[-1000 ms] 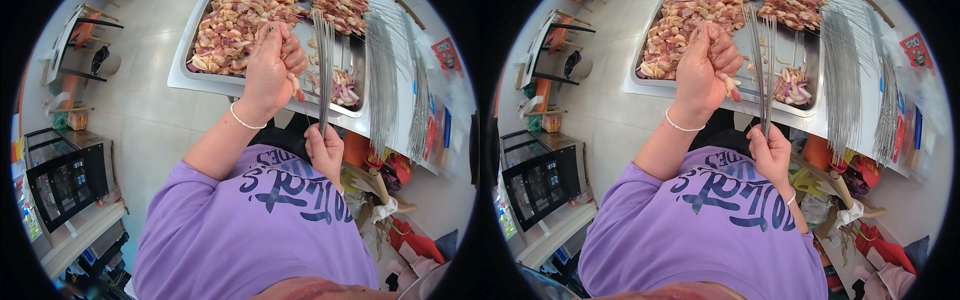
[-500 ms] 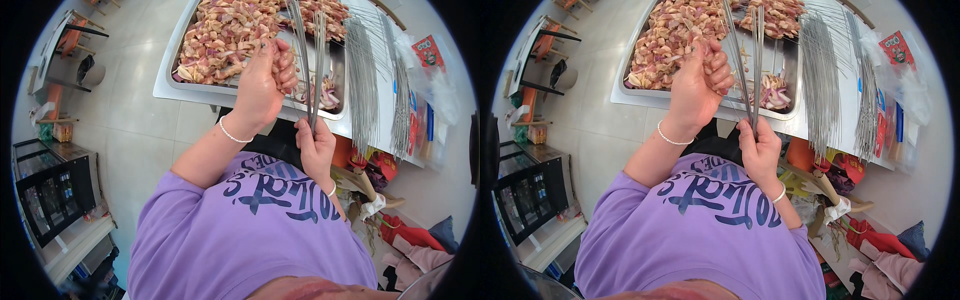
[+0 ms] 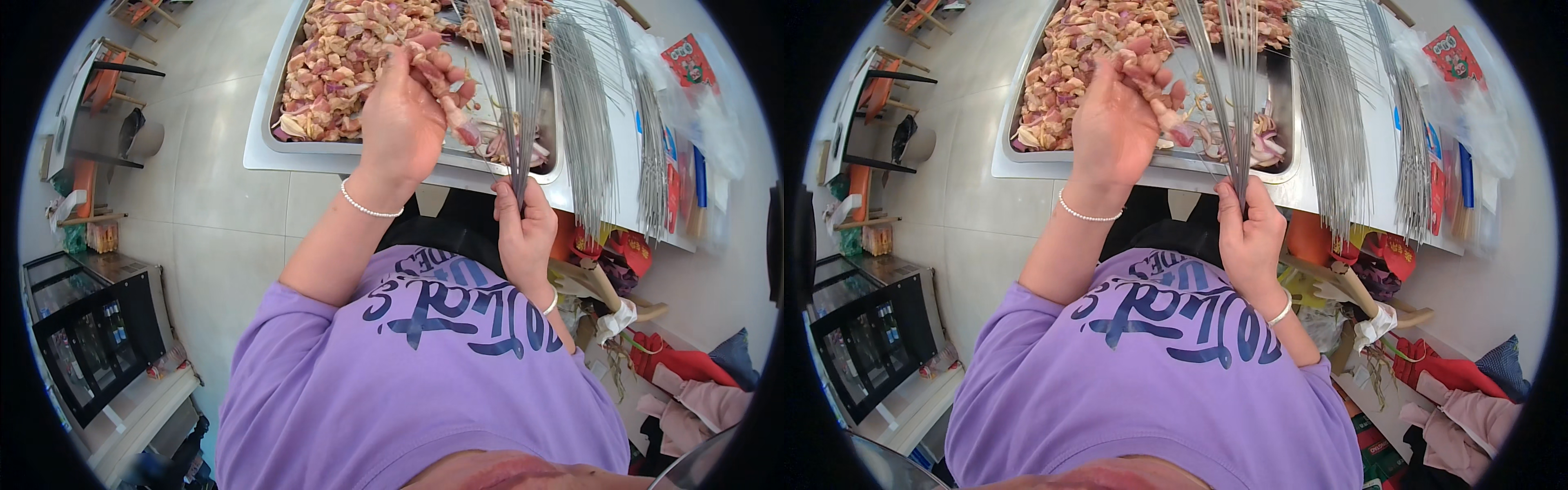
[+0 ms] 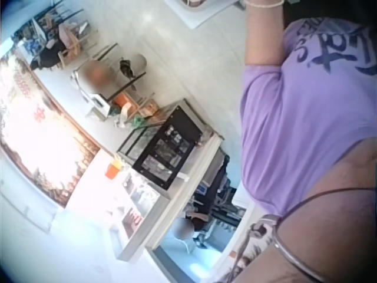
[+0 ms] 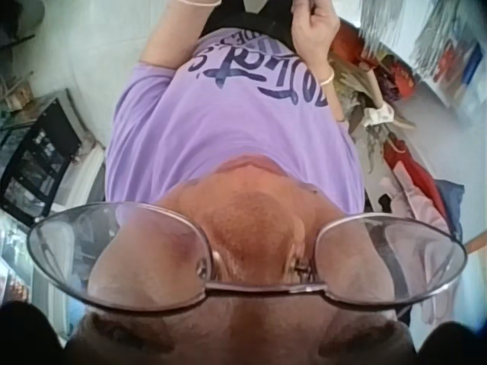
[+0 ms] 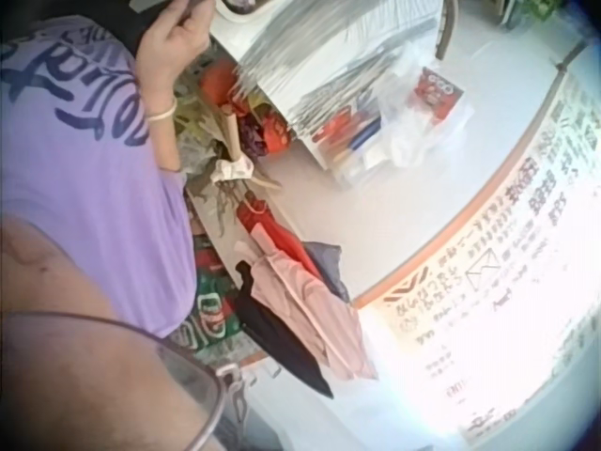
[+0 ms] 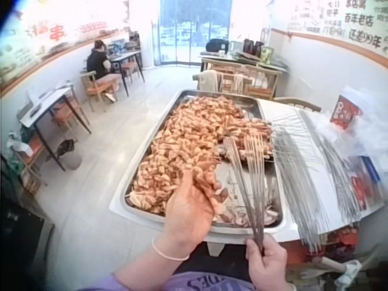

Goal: The person threads pieces of raw meat onto metal skewers one by one. They pick up meat from a tray and slide it onto the skewers held in the other hand, repeating the process continuously.

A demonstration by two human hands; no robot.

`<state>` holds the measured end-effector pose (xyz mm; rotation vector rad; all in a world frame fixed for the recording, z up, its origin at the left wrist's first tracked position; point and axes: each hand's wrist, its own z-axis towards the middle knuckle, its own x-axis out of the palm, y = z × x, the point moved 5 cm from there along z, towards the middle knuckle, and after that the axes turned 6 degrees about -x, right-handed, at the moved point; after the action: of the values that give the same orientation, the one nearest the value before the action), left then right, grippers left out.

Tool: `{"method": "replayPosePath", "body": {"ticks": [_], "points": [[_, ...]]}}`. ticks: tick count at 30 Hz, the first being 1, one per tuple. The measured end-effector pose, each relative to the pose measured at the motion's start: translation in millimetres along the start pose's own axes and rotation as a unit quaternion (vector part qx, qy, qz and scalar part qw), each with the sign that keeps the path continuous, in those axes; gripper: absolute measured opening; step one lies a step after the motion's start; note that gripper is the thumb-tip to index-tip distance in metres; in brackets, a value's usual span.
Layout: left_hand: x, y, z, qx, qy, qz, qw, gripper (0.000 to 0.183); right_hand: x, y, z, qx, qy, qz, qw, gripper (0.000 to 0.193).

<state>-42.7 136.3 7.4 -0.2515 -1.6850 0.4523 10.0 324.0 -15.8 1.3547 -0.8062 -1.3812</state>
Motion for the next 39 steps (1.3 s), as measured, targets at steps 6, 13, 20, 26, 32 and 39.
{"method": "replayPosePath", "body": {"ticks": [6, 13, 20, 26, 32, 39], "points": [[-14.3, 2.9, 6.2, 0.01, 0.122, -0.034, 0.992, 0.033, 3.2, -0.1, -2.2, 0.007, 0.017, -0.014, 1.0, 0.013], [-23.4, -12.4, 7.5, -0.001, -0.047, 0.152, 0.987, 0.046, -40.6, 18.8, 40.8, -0.12, -0.055, -0.175, 0.976, 0.014], [-25.0, -40.9, -7.3, 0.036, 0.003, 0.267, 0.963, 0.053, -120.2, 36.8, 171.1, -0.311, -0.055, -0.369, 0.874, 0.02], [-22.1, -46.3, -14.4, 0.057, 0.007, 0.319, 0.946, 0.047, -133.6, 18.5, 254.0, -0.424, -0.034, -0.387, 0.818, 0.012], [-34.8, -99.7, -24.8, 0.181, -0.061, 0.436, 0.879, 0.03, -118.2, 49.9, 201.5, -0.281, -0.084, -0.192, 0.937, 0.019], [-48.3, -129.3, -29.9, 0.223, -0.103, 0.498, 0.832, 0.03, -94.3, 4.2, 95.6, -0.206, -0.19, 0.112, 0.953, 0.03]]}}
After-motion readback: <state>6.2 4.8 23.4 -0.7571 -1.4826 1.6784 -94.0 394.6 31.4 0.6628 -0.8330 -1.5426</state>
